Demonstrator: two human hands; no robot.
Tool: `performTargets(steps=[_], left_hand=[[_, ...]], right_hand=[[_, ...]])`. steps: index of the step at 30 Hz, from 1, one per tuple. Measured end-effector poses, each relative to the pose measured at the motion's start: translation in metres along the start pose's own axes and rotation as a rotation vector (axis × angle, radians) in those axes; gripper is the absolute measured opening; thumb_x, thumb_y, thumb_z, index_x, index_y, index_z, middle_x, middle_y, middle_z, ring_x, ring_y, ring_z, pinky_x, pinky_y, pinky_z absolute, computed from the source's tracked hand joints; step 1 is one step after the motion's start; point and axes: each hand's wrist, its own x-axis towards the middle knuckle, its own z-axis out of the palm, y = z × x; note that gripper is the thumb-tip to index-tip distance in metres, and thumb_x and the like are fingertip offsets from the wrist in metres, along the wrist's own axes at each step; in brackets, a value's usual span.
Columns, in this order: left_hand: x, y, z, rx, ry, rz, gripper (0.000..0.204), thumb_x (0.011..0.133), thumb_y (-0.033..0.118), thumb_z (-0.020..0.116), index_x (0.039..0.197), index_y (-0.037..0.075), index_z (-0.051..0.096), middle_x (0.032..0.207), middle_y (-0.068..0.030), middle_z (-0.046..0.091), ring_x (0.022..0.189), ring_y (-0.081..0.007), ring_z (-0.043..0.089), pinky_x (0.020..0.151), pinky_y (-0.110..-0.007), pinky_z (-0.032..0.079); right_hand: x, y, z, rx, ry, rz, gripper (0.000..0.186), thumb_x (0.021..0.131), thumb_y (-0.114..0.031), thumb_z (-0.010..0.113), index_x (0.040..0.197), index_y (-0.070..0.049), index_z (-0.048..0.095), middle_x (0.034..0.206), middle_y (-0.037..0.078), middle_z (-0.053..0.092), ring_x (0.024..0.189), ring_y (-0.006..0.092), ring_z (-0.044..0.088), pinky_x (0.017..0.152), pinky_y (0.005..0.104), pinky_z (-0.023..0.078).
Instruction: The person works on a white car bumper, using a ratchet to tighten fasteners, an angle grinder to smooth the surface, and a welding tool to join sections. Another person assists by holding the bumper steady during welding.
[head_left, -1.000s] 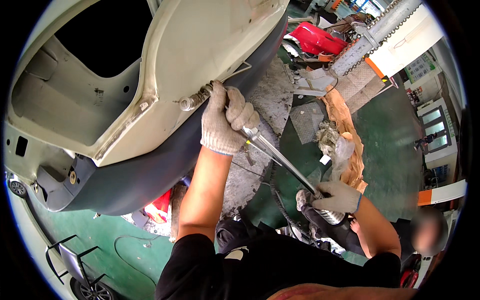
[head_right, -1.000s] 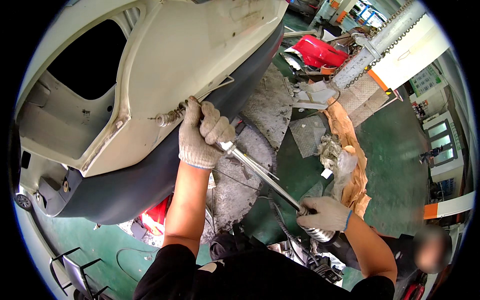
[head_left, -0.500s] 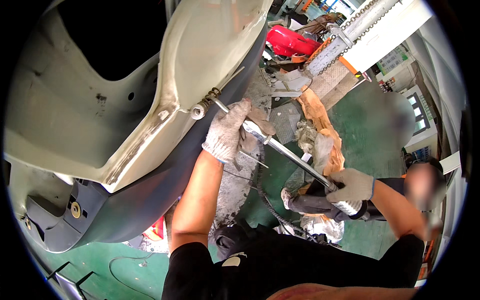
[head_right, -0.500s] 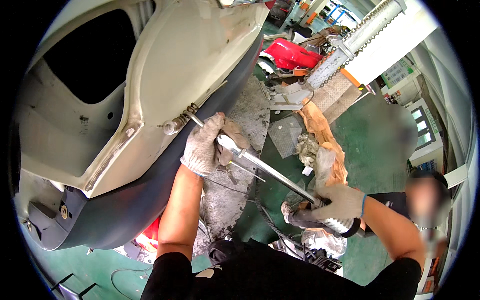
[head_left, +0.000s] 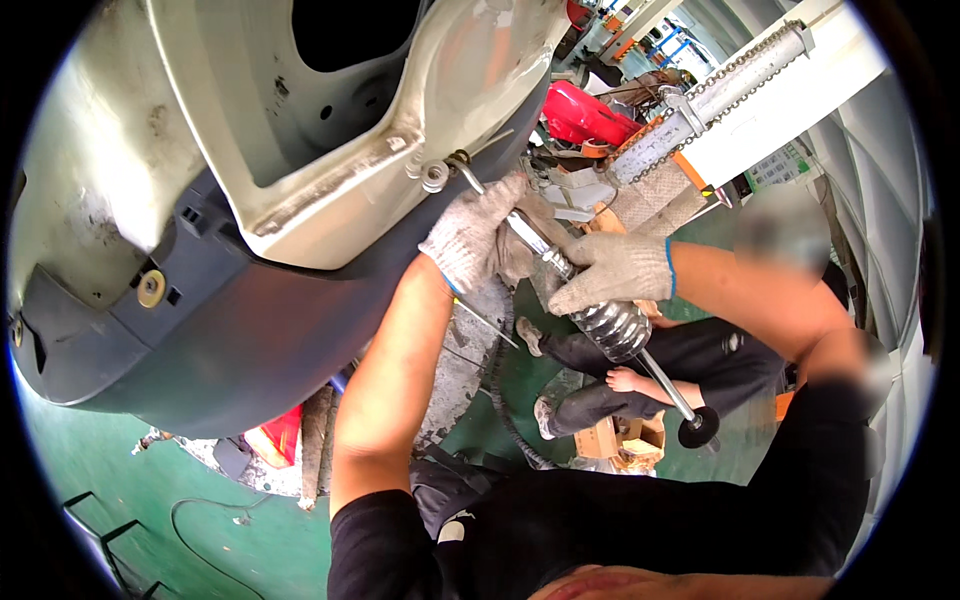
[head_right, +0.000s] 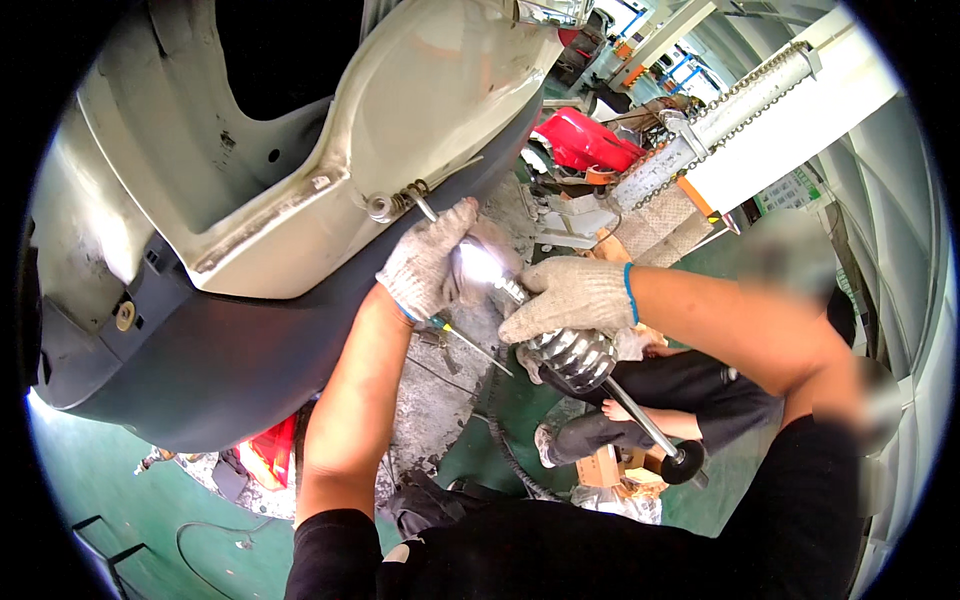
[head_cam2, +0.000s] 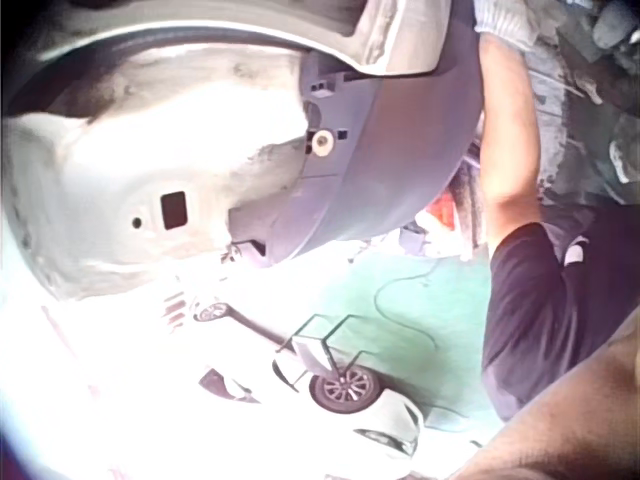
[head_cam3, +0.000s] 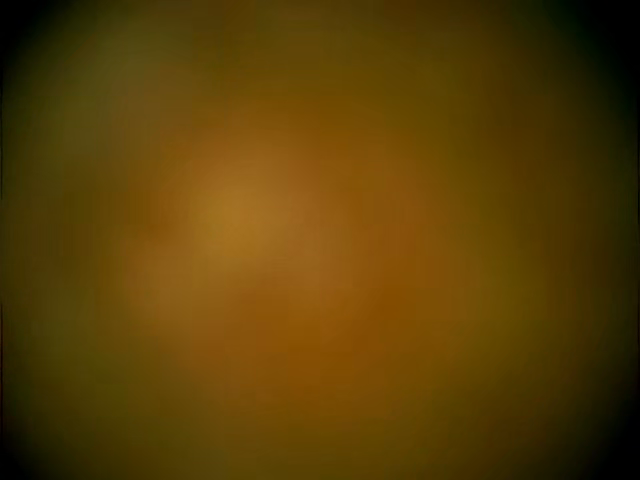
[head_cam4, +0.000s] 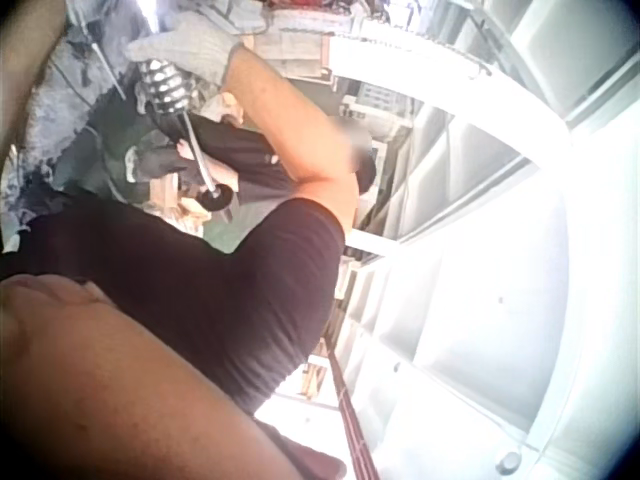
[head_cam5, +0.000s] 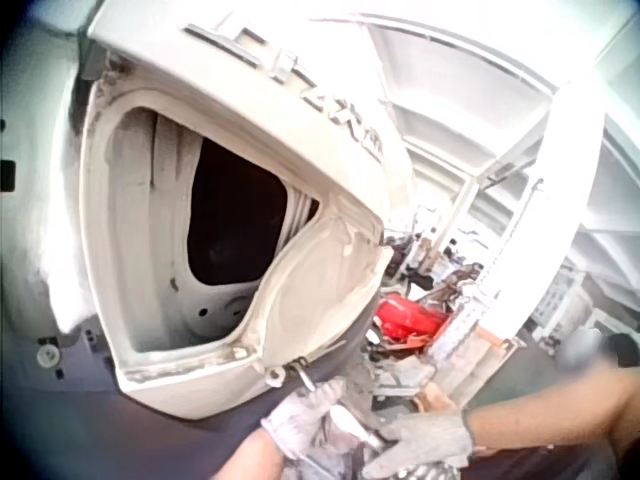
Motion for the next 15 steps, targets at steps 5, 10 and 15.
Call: performTargets(steps=[5, 10, 15], left_hand=[[-0.003, 0.008, -0.012, 0.020, 0.033, 0.103, 0.047, 0.107, 0.042, 0.060, 0.111, -0.004, 0.068, 0.092, -0.0225, 0.077, 0.062, -0.0277, 0.074, 0.050, -0.034, 0.062], [0.004, -0.004, -0.012, -0.020, -0.171, 0.029, 0.050, 0.107, 0.045, 0.058, 0.114, -0.004, 0.066, 0.093, -0.0233, 0.077, 0.061, -0.0280, 0.073, 0.050, -0.037, 0.062], [0.005, -0.001, -0.001, -0.018, -0.210, 0.025, 0.053, 0.108, 0.045, 0.058, 0.114, -0.007, 0.066, 0.096, -0.0234, 0.077, 0.063, -0.0293, 0.073, 0.051, -0.038, 0.062]], right_hand=[[-0.098, 0.098, 0.053, -0.192, 0.278, 0.122, 0.051, 0.081, -0.036, 0.081, 0.111, 0.003, 0.070, 0.099, 0.022, 0.073, 0.092, 0.0328, 0.073, 0.086, 0.0417, 0.056], [-0.146, 0.127, 0.081, 0.127, 0.416, 0.340, 0.047, 0.076, -0.017, 0.082, 0.114, 0.004, 0.065, 0.092, 0.011, 0.071, 0.085, 0.0177, 0.068, 0.080, 0.0355, 0.057], [-0.143, 0.130, 0.079, 0.080, 0.408, 0.286, 0.054, 0.076, -0.027, 0.084, 0.117, 0.004, 0.065, 0.093, 0.016, 0.072, 0.087, 0.0232, 0.070, 0.080, 0.0375, 0.057]])
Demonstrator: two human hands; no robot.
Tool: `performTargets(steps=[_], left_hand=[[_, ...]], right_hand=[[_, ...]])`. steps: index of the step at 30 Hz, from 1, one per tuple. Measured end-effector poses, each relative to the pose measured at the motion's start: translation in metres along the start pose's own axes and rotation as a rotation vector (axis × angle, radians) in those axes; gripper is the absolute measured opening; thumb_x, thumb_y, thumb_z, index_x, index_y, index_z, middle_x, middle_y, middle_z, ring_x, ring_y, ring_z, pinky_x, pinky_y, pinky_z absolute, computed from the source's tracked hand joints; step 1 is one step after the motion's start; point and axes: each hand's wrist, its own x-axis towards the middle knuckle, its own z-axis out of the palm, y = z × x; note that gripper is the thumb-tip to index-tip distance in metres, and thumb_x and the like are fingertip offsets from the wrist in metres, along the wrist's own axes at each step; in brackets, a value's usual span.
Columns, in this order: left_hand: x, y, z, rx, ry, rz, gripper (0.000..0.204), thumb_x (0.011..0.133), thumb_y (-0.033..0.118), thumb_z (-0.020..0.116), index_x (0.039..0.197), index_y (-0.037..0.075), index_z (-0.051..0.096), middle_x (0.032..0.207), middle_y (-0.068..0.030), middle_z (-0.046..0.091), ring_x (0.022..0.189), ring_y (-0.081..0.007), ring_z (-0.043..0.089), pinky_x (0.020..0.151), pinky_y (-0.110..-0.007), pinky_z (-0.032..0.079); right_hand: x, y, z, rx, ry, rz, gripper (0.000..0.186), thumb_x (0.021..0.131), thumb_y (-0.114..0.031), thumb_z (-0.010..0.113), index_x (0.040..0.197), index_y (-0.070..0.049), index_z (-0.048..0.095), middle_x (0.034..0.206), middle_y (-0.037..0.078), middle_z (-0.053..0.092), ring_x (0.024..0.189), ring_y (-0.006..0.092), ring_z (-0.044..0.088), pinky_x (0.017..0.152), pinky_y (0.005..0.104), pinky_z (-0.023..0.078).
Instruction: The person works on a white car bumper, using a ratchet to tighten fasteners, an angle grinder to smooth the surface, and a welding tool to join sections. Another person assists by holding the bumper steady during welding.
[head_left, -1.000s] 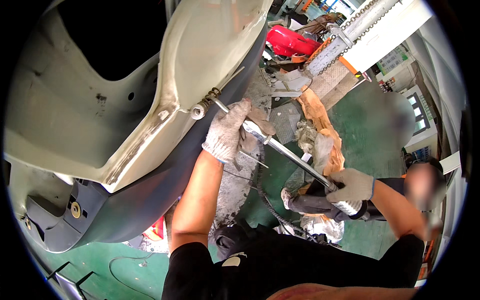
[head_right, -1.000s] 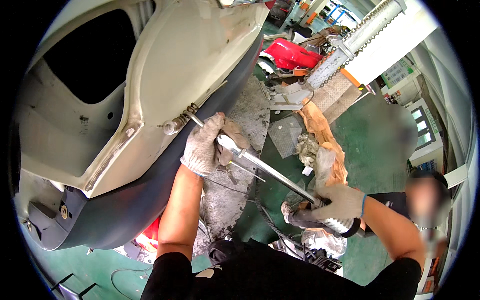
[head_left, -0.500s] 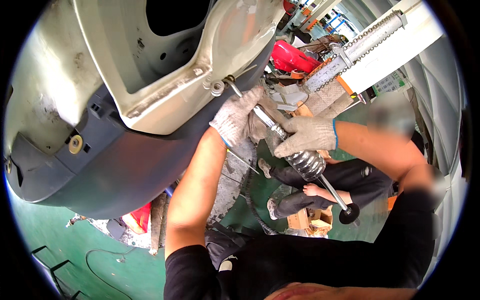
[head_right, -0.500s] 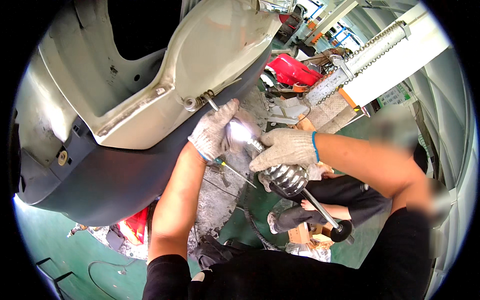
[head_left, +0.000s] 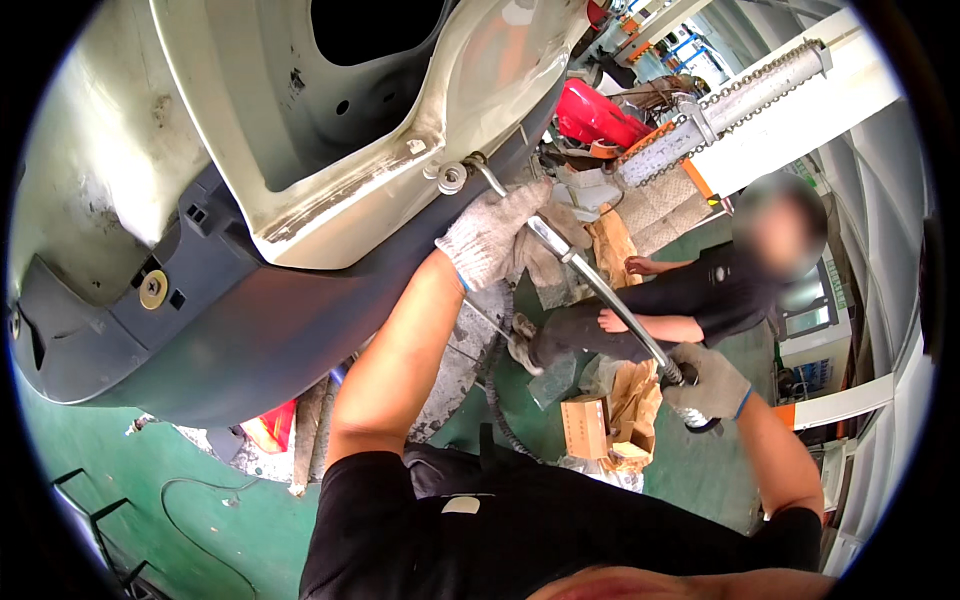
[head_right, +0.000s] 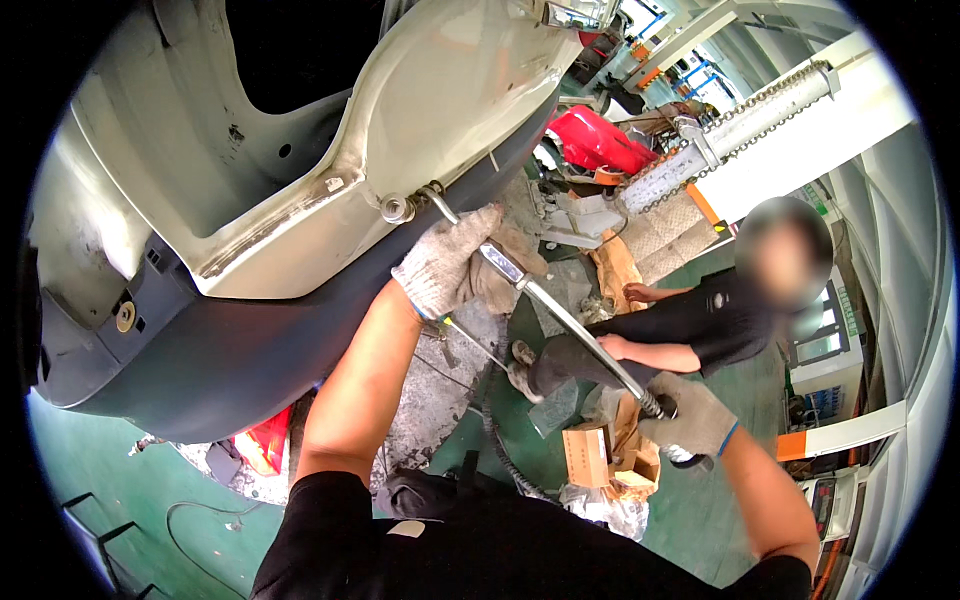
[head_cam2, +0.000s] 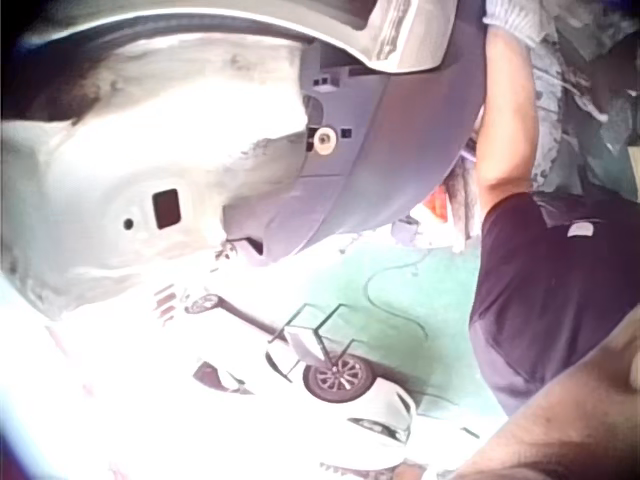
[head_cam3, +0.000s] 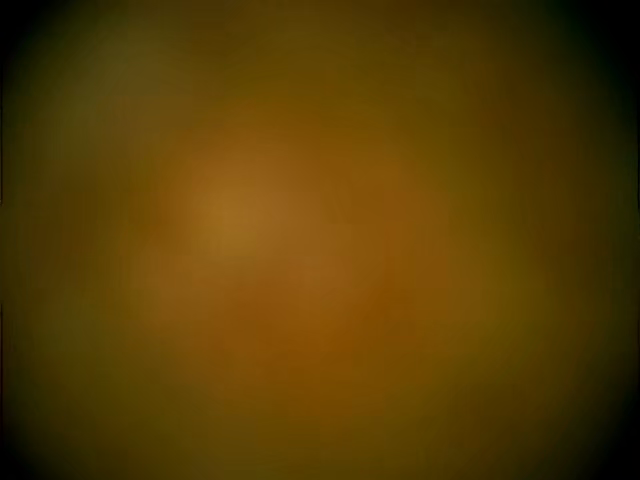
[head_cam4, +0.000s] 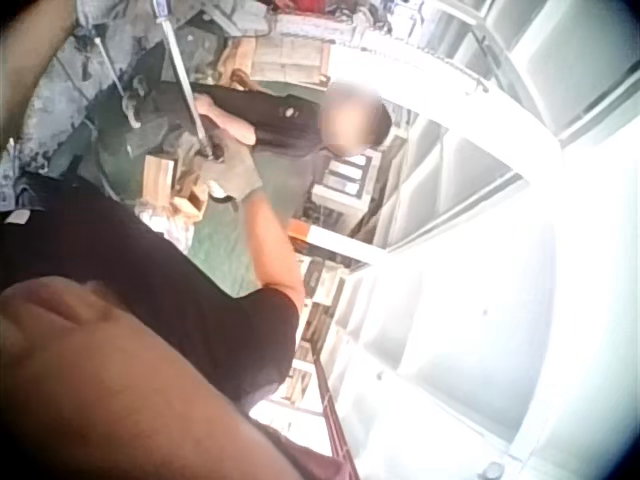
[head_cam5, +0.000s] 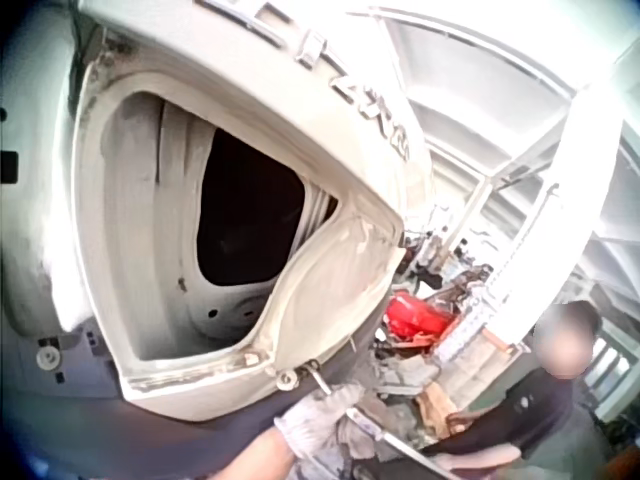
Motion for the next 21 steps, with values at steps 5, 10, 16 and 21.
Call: performTargets(steps=[5, 10, 16, 21], left_hand=[[0.002, -0.004, -0.006, -0.021, 0.001, -0.024, 0.055, 0.108, 0.045, 0.056, 0.116, -0.009, 0.066, 0.101, -0.0287, 0.076, 0.067, -0.0295, 0.075, 0.055, -0.039, 0.063], [-0.002, -0.002, -0.002, 0.023, 0.072, -0.015, 0.050, 0.109, 0.042, 0.056, 0.117, -0.007, 0.067, 0.103, -0.0250, 0.076, 0.072, -0.0281, 0.076, 0.056, -0.038, 0.065], [0.005, -0.009, -0.012, -0.064, 0.035, 0.010, 0.046, 0.110, 0.040, 0.055, 0.116, -0.005, 0.064, 0.094, -0.0212, 0.076, 0.071, -0.0345, 0.077, 0.054, -0.044, 0.064], [-0.003, 0.006, -0.003, 0.024, -0.099, -0.043, 0.057, 0.110, 0.046, 0.052, 0.118, -0.009, 0.065, 0.102, -0.0235, 0.077, 0.073, -0.0334, 0.078, 0.060, -0.041, 0.066]], right_hand=[[0.035, -0.056, -0.016, -0.142, -0.082, -0.039, 0.056, 0.078, -0.033, 0.082, 0.120, 0.000, 0.066, 0.101, 0.018, 0.073, 0.095, 0.0271, 0.072, 0.086, 0.0394, 0.057], [0.120, -0.134, -0.011, 0.034, -0.252, -0.303, 0.072, 0.088, -0.035, 0.075, 0.146, 0.001, 0.054, 0.117, 0.020, 0.072, 0.107, 0.0291, 0.068, 0.097, 0.0384, 0.053], [0.121, -0.174, -0.024, -0.223, -0.295, -0.360, 0.089, 0.092, -0.039, 0.073, 0.162, 0.000, 0.034, 0.141, 0.023, 0.061, 0.126, 0.0291, 0.060, 0.109, 0.0366, 0.046], [0.116, -0.164, -0.025, -0.108, -0.327, -0.338, 0.070, 0.095, -0.044, 0.073, 0.145, 0.002, 0.055, 0.111, 0.014, 0.071, 0.097, 0.0283, 0.067, 0.091, 0.0389, 0.055]])
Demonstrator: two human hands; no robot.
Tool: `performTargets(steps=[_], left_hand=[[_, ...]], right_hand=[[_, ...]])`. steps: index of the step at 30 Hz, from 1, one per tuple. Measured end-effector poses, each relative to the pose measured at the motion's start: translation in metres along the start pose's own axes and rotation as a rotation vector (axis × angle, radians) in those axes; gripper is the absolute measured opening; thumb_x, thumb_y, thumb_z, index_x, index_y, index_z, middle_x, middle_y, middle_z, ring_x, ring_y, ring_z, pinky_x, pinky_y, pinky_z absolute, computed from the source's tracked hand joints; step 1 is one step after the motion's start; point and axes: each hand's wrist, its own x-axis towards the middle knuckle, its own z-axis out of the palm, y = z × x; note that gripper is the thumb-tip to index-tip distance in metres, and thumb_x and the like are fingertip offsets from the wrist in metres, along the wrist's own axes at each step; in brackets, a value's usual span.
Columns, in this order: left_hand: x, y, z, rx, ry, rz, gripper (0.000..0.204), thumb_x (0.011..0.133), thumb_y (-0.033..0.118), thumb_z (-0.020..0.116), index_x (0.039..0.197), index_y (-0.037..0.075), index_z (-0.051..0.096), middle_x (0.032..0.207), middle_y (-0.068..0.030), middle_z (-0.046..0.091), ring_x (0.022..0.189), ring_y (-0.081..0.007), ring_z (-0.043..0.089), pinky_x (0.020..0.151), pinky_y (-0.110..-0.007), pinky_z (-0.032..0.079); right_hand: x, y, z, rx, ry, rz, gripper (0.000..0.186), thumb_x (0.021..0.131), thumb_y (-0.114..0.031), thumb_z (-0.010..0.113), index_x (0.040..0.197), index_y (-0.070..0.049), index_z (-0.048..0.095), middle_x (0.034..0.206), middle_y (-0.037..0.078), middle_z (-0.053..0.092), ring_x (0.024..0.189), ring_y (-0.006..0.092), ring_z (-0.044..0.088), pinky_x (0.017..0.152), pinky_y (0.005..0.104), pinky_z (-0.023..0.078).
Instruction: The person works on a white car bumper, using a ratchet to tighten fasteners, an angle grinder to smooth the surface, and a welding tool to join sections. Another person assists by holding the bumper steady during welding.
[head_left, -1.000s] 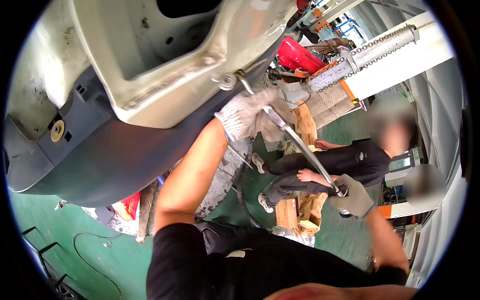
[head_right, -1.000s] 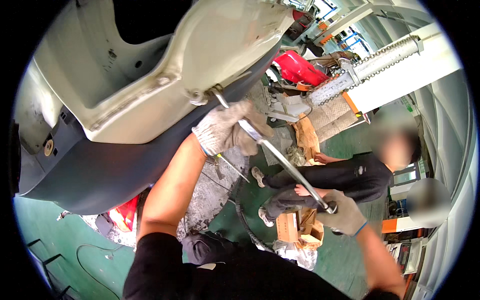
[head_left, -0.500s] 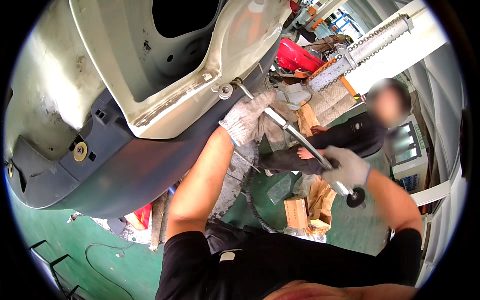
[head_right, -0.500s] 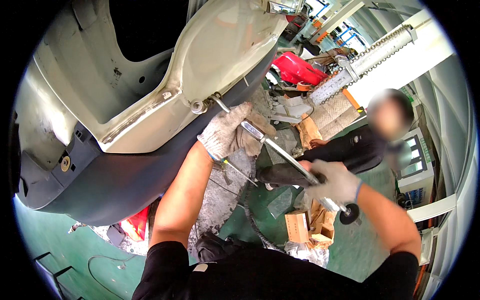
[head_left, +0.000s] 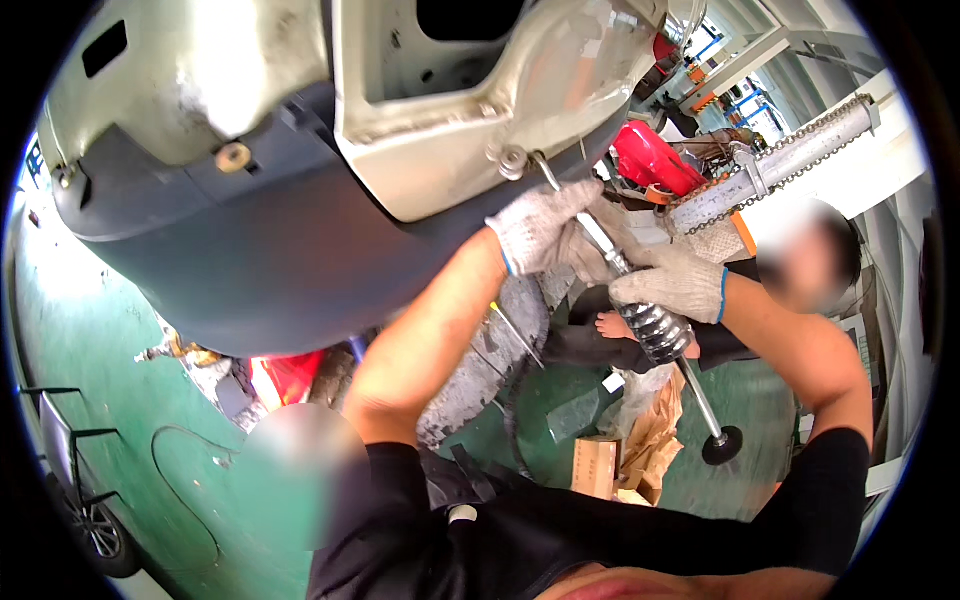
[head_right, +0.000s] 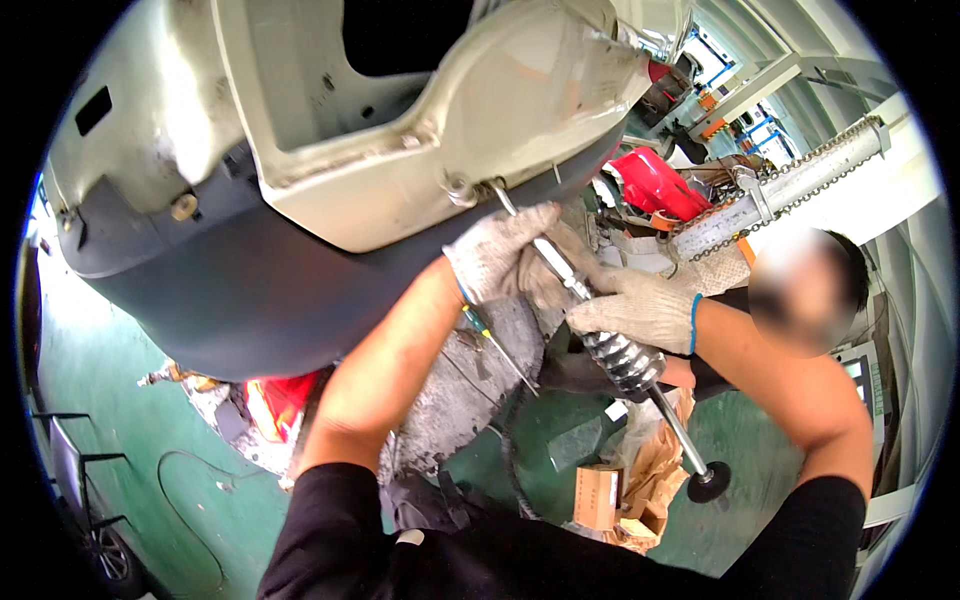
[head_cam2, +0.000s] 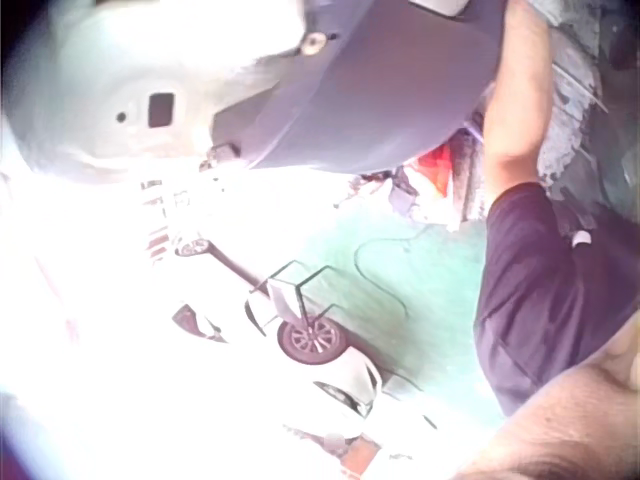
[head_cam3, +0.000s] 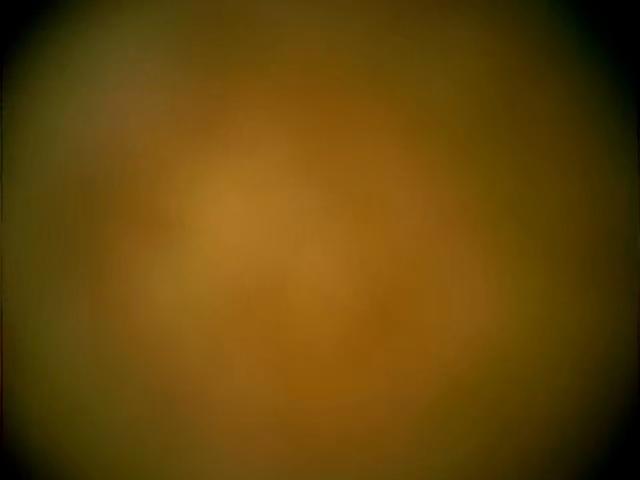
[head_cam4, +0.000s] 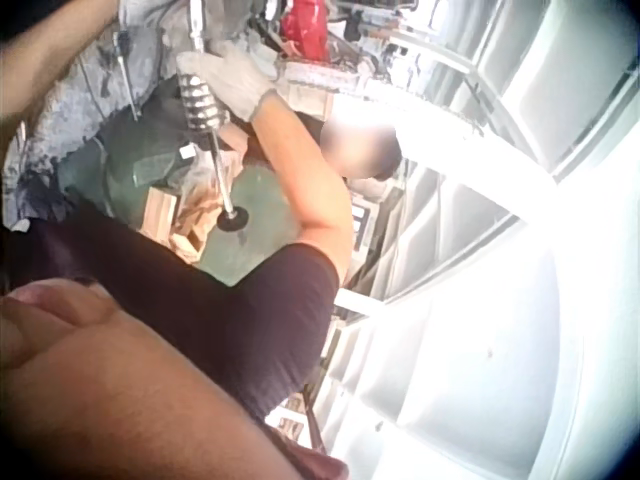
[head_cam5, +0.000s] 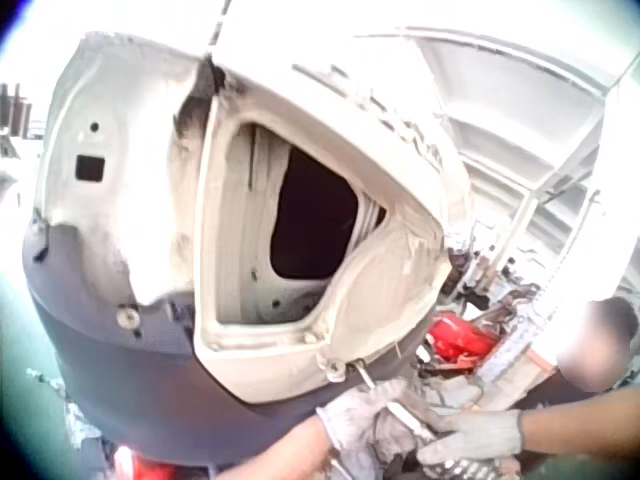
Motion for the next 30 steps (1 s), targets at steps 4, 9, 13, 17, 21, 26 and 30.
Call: performTargets(steps=[4, 9, 13, 17, 21, 26, 30], left_hand=[[-0.012, -0.008, -0.009, 0.115, 0.059, 0.023, 0.064, 0.109, 0.051, 0.049, 0.116, -0.010, 0.068, 0.103, -0.0243, 0.077, 0.071, -0.0311, 0.077, 0.060, -0.039, 0.065], [0.000, -0.026, -0.002, 0.265, -0.265, -0.073, 0.063, 0.111, 0.050, 0.046, 0.127, -0.008, 0.065, 0.119, -0.0247, 0.073, 0.089, -0.0332, 0.077, 0.079, -0.040, 0.066], [0.024, -0.073, 0.000, 0.036, -0.267, -0.316, 0.069, 0.111, 0.053, 0.046, 0.131, -0.011, 0.062, 0.132, -0.0253, 0.068, 0.102, -0.0366, 0.076, 0.087, -0.044, 0.065], [0.025, -0.098, 0.006, 0.060, -0.227, -0.436, 0.073, 0.110, 0.058, 0.045, 0.125, -0.010, 0.066, 0.129, -0.0260, 0.069, 0.094, -0.0362, 0.077, 0.080, -0.044, 0.066], [-0.001, -0.134, 0.005, 0.078, -0.140, -0.572, 0.076, 0.109, 0.061, 0.044, 0.123, -0.010, 0.066, 0.126, -0.0260, 0.071, 0.088, -0.0360, 0.078, 0.073, -0.043, 0.066], [-0.053, -0.165, -0.002, 0.116, 0.182, -0.715, 0.067, 0.109, 0.060, 0.046, 0.114, -0.003, 0.069, 0.110, -0.0200, 0.075, 0.075, -0.0286, 0.076, 0.064, -0.039, 0.064], [-0.071, -0.178, 0.004, 0.610, 0.532, -0.920, 0.068, 0.106, 0.063, 0.050, 0.109, -0.002, 0.068, 0.095, -0.0156, 0.075, 0.074, -0.0251, 0.075, 0.070, -0.040, 0.062]], right_hand=[[-0.071, 0.122, 0.075, -0.005, 0.376, 0.064, 0.037, 0.089, -0.027, 0.074, 0.111, 0.001, 0.066, 0.091, 0.011, 0.070, 0.082, 0.0212, 0.067, 0.079, 0.0380, 0.055], [-0.156, 0.155, 0.129, 0.124, 0.288, 0.313, 0.042, 0.079, -0.021, 0.080, 0.110, 0.003, 0.065, 0.089, 0.012, 0.072, 0.083, 0.0165, 0.069, 0.080, 0.0347, 0.057], [-0.162, 0.204, 0.125, 0.414, 0.350, 0.482, 0.045, 0.078, -0.021, 0.080, 0.114, 0.003, 0.065, 0.092, 0.013, 0.073, 0.084, 0.0182, 0.069, 0.079, 0.0347, 0.057], [-0.166, 0.252, 0.179, 0.474, 0.260, 0.409, 0.044, 0.079, -0.023, 0.079, 0.113, 0.001, 0.067, 0.095, 0.010, 0.072, 0.087, 0.0182, 0.069, 0.081, 0.0342, 0.057], [-0.157, 0.262, 0.268, 0.820, 0.191, 0.389, 0.046, 0.084, -0.018, 0.077, 0.125, 0.001, 0.066, 0.104, 0.009, 0.072, 0.095, 0.0178, 0.068, 0.088, 0.0323, 0.056], [-0.120, 0.285, 0.380, 1.304, -0.046, 0.290, 0.033, 0.089, -0.012, 0.077, 0.118, 0.001, 0.068, 0.094, 0.005, 0.071, 0.087, 0.0124, 0.066, 0.081, 0.0306, 0.055], [-0.098, 0.267, 0.435, 1.223, -0.040, 0.362, 0.032, 0.089, -0.014, 0.076, 0.117, 0.002, 0.074, 0.102, 0.005, 0.074, 0.097, 0.0131, 0.067, 0.090, 0.0301, 0.053]])
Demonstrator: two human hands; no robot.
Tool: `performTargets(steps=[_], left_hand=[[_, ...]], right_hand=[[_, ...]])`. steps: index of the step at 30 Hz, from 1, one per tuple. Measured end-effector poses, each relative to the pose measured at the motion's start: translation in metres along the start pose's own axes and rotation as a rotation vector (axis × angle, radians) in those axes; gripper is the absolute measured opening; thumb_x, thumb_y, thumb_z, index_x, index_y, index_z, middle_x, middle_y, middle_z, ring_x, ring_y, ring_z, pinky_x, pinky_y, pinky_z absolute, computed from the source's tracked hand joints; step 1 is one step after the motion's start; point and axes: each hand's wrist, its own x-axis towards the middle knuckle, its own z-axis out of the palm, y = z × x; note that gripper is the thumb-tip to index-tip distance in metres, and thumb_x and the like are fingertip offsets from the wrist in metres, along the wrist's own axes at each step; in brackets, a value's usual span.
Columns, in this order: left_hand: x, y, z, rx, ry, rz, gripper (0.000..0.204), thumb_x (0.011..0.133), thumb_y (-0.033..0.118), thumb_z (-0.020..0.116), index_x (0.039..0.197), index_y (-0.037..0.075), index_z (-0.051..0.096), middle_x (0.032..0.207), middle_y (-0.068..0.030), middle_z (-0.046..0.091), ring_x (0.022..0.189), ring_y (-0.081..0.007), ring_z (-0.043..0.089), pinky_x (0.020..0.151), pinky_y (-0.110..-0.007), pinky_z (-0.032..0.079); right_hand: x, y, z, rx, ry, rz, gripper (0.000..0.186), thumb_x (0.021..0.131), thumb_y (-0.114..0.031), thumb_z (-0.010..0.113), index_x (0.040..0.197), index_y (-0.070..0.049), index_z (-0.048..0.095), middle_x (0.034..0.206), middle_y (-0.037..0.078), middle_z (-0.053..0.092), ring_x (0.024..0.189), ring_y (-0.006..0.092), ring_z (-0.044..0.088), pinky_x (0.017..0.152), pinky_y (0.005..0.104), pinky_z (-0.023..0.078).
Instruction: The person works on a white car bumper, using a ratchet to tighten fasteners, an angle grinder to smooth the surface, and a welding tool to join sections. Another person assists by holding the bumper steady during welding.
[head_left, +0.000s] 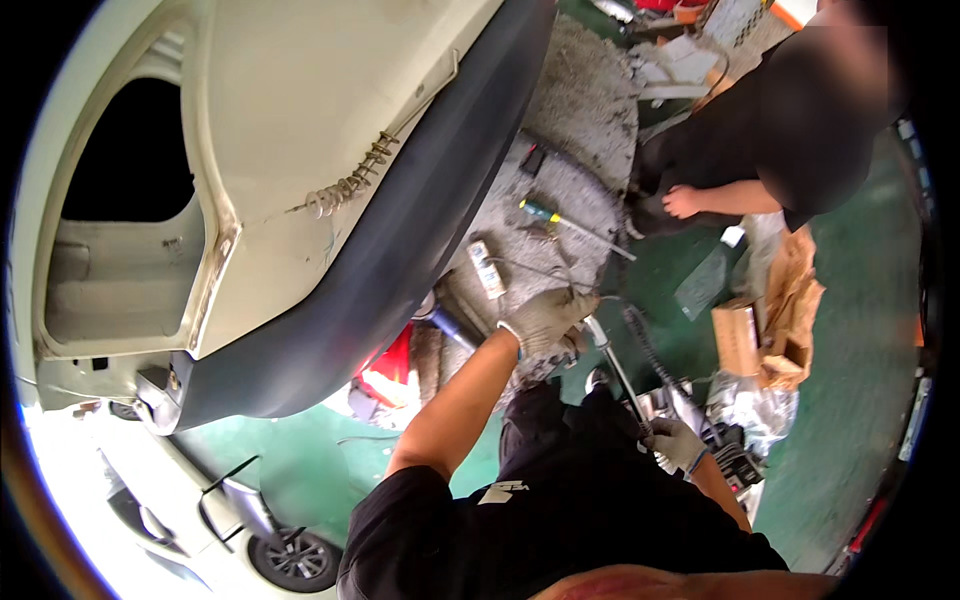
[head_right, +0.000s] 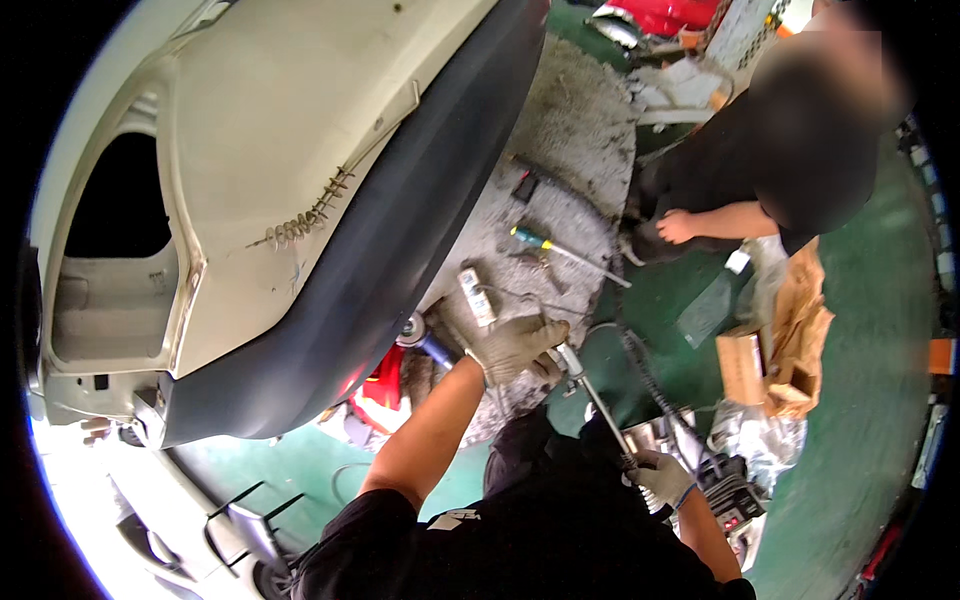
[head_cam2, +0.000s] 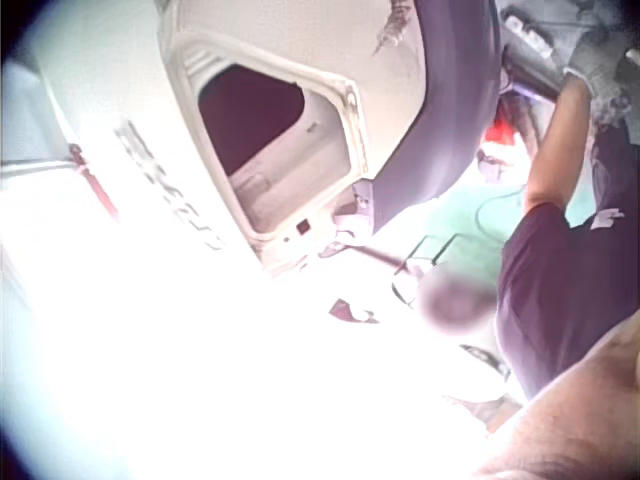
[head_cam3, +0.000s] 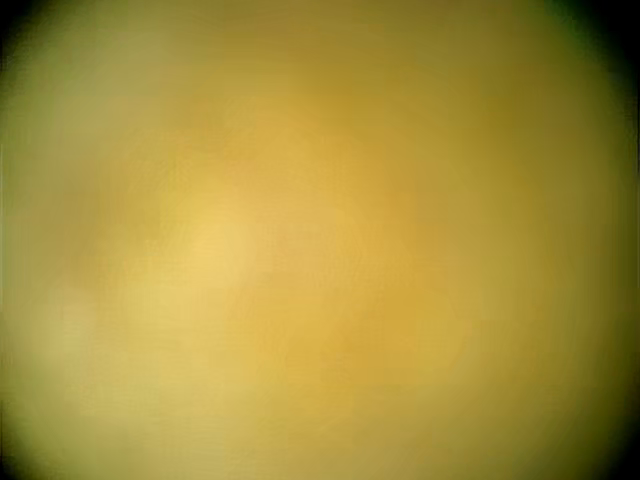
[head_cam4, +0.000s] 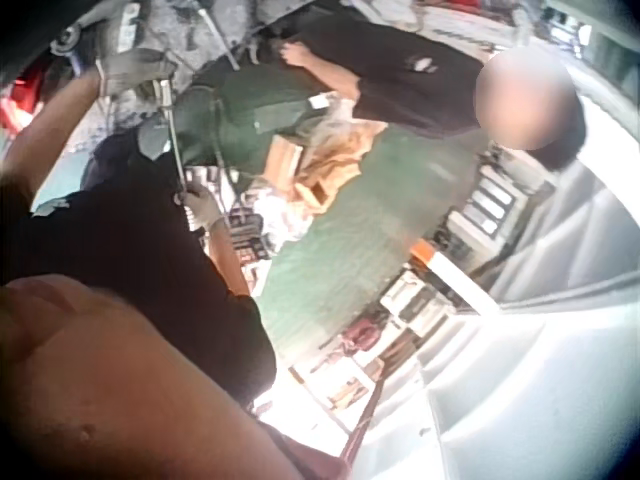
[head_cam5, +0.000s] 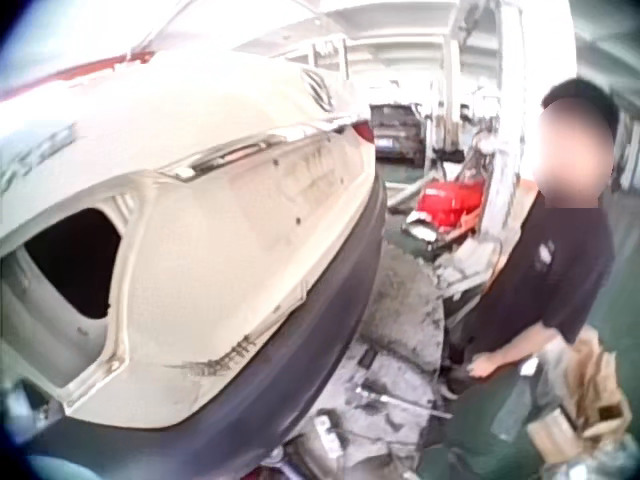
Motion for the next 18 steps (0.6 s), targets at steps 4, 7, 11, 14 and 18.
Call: performTargets(steps=[4, 7, 11, 14, 18], left_hand=[[-0.022, 0.089, -0.034, 0.811, 0.518, 0.299, 0.050, 0.095, 0.054, 0.070, 0.112, 0.007, 0.073, 0.093, -0.0218, 0.075, 0.094, -0.0401, 0.074, 0.088, -0.051, 0.057], [-0.027, 0.180, -0.048, 1.208, 1.030, 0.869, 0.032, 0.090, 0.028, 0.078, 0.114, 0.006, 0.075, 0.107, -0.0171, 0.073, 0.099, -0.0331, 0.071, 0.092, -0.044, 0.056], [-0.008, 0.241, -0.084, 1.816, 1.401, 0.383, 0.030, 0.088, 0.024, 0.074, 0.115, 0.010, 0.071, 0.115, -0.0130, 0.073, 0.099, -0.0354, 0.071, 0.093, -0.047, 0.055], [0.016, 0.244, -0.091, 1.898, 1.330, 0.242, 0.025, 0.091, 0.019, 0.068, 0.114, 0.012, 0.068, 0.113, -0.0117, 0.073, 0.102, -0.0357, 0.071, 0.089, -0.047, 0.056], [0.026, 0.244, -0.081, 1.990, 1.384, 0.297, 0.024, 0.092, 0.015, 0.063, 0.116, 0.012, 0.066, 0.111, -0.0122, 0.073, 0.103, -0.0308, 0.072, 0.083, -0.044, 0.057]], right_hand=[[0.023, 0.038, 0.007, -0.038, 0.023, 0.010, 0.027, 0.086, -0.020, 0.073, 0.103, 0.001, 0.076, 0.096, 0.006, 0.074, 0.093, 0.0163, 0.066, 0.085, 0.0315, 0.052], [0.033, 0.058, 0.006, 0.025, 0.087, 0.013, 0.026, 0.085, -0.023, 0.072, 0.095, 0.001, 0.076, 0.088, 0.006, 0.074, 0.087, 0.0178, 0.067, 0.081, 0.0334, 0.052], [0.035, 0.057, -0.017, -0.029, 0.114, 0.095, 0.024, 0.087, -0.020, 0.071, 0.096, 0.001, 0.077, 0.085, 0.005, 0.072, 0.082, 0.0150, 0.064, 0.079, 0.0318, 0.051], [0.048, 0.090, -0.024, 0.137, 0.138, 0.044, 0.020, 0.088, -0.019, 0.069, 0.096, -0.002, 0.074, 0.080, 0.001, 0.066, 0.075, 0.0132, 0.060, 0.071, 0.0304, 0.048], [0.056, 0.140, -0.036, 0.239, 0.157, 0.086, 0.018, 0.088, -0.021, 0.069, 0.095, -0.005, 0.073, 0.070, -0.001, 0.060, 0.056, 0.0117, 0.054, 0.051, 0.0314, 0.044]])
